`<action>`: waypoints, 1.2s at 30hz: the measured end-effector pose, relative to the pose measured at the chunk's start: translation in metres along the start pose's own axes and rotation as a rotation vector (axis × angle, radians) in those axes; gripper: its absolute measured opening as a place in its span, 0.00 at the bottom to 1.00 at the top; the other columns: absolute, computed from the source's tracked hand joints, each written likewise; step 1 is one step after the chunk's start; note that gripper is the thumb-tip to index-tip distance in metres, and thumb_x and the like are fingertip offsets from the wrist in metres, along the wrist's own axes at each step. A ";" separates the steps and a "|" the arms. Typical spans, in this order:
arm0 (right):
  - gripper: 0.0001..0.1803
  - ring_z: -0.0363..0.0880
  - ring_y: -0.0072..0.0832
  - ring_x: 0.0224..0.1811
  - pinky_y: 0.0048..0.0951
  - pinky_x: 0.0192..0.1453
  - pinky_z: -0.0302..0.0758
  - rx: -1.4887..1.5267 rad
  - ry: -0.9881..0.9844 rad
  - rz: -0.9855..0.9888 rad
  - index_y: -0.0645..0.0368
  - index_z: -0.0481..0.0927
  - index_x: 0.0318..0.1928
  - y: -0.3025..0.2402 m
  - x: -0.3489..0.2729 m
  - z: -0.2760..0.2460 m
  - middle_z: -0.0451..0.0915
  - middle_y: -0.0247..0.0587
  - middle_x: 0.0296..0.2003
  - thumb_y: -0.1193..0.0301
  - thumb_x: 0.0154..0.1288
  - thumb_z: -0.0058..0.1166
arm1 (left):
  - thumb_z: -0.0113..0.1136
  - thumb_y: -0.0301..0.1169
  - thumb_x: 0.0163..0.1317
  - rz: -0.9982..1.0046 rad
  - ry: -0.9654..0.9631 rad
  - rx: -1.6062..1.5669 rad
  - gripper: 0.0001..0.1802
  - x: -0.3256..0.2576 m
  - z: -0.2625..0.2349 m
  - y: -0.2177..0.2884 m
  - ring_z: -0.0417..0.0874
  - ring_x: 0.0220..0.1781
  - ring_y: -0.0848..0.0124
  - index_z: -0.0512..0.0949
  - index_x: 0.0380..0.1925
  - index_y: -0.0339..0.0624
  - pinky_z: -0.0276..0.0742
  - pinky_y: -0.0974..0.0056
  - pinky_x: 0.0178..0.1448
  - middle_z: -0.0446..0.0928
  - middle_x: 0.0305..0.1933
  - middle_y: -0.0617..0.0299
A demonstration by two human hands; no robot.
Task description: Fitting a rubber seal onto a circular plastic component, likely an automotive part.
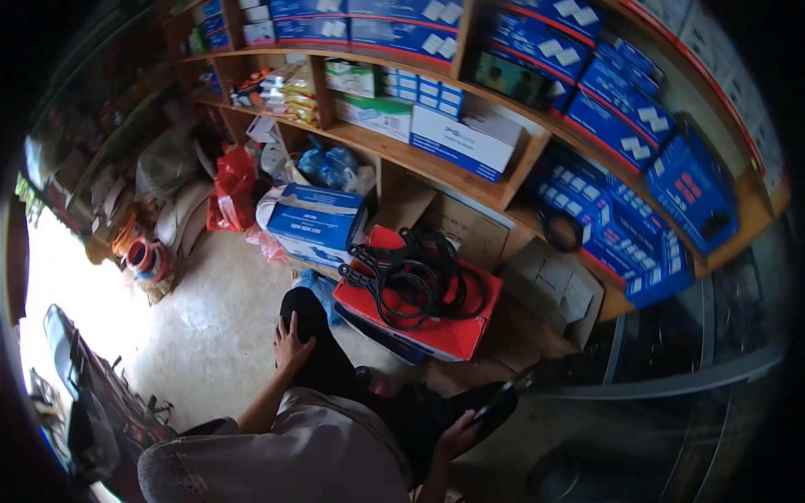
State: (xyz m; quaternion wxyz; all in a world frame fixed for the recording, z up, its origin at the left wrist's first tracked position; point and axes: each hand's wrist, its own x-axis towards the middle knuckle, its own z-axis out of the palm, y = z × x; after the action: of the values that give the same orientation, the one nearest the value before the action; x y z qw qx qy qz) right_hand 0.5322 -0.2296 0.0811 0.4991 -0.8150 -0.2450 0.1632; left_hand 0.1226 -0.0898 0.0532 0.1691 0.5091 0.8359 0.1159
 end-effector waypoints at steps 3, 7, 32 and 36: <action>0.24 0.86 0.40 0.49 0.36 0.56 0.79 -0.083 -0.063 -0.209 0.74 0.78 0.55 -0.013 -0.006 -0.007 0.85 0.59 0.47 0.59 0.84 0.49 | 0.69 0.55 0.59 -0.045 -0.053 -0.014 0.55 -0.004 -0.003 0.000 0.52 0.83 0.29 0.52 0.84 0.64 0.59 0.29 0.78 0.46 0.87 0.40; 0.19 0.88 0.51 0.47 0.42 0.49 0.80 -0.018 -0.577 -0.165 0.67 0.82 0.53 -0.088 -0.026 -0.014 0.86 0.62 0.44 0.61 0.79 0.58 | 0.66 0.49 0.68 0.423 -0.264 -0.231 0.40 -0.001 -0.035 0.014 0.72 0.77 0.46 0.69 0.76 0.46 0.69 0.46 0.77 0.72 0.74 0.36; 0.25 0.70 0.22 0.38 0.20 0.38 0.70 1.074 -0.963 -0.782 0.66 0.77 0.52 -0.457 0.002 0.021 0.68 0.37 0.40 0.55 0.88 0.35 | 0.26 0.78 0.70 0.116 -1.434 -1.755 0.57 -0.077 -0.125 0.204 0.75 0.14 0.66 0.76 0.57 0.29 0.69 0.69 0.17 0.84 0.40 0.33; 0.26 0.72 0.44 0.65 0.48 0.71 0.68 -0.160 -0.318 -1.307 0.52 0.79 0.65 -0.402 0.012 0.052 0.72 0.47 0.60 0.55 0.73 0.65 | 0.20 0.85 0.63 0.174 -1.578 -1.799 0.66 -0.087 -0.120 0.222 0.73 0.12 0.64 0.77 0.55 0.26 0.67 0.69 0.16 0.83 0.39 0.31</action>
State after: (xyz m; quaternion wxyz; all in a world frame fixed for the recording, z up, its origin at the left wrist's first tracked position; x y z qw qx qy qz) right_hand 0.4205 -0.0310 0.4163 0.3913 -0.5000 -0.7692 -0.0730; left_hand 0.2915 -0.0690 0.2584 0.9215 0.1940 0.0843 0.3257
